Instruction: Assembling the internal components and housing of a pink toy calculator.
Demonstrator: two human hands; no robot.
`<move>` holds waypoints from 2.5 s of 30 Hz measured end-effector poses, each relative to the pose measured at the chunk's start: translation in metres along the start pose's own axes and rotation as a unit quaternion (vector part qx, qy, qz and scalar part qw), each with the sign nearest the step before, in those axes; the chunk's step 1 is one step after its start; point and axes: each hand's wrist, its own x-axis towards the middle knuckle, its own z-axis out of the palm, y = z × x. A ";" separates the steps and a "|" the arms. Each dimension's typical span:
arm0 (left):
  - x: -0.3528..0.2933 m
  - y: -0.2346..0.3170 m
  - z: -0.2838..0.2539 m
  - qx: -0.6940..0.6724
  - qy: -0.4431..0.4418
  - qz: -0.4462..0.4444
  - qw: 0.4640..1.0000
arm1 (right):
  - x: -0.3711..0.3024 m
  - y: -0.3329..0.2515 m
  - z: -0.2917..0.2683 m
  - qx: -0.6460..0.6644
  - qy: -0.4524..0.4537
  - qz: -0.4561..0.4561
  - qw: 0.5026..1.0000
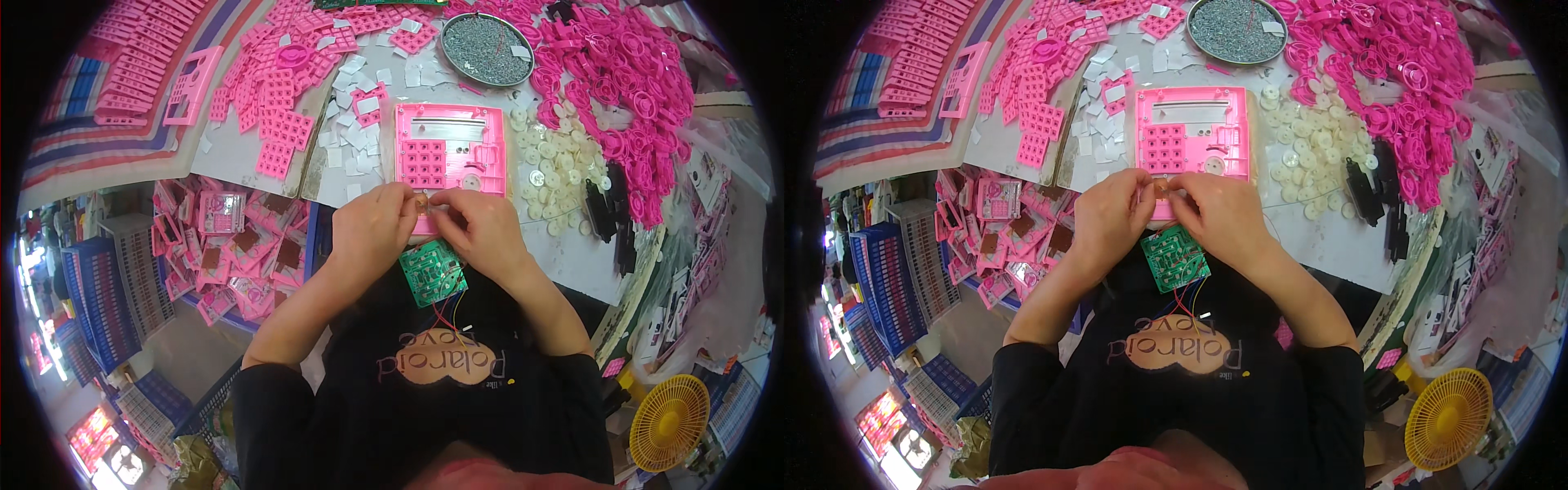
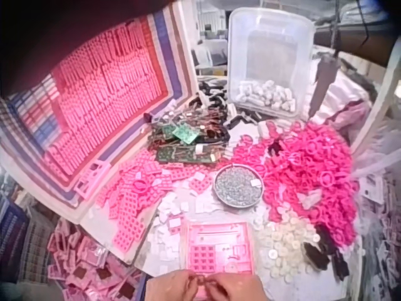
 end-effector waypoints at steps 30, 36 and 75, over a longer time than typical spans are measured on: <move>0.003 -0.014 -0.011 -0.085 -0.046 0.032 0.995 | 0.009 -0.008 0.038 -0.171 0.117 -0.013 0.978; 0.006 -0.013 -0.011 -0.059 -0.049 0.031 0.997 | 0.006 -0.017 0.027 -0.163 0.092 -0.016 0.982; 0.020 -0.016 -0.002 0.083 -0.084 0.164 0.979 | -0.002 0.011 0.021 -0.089 0.070 -0.127 0.985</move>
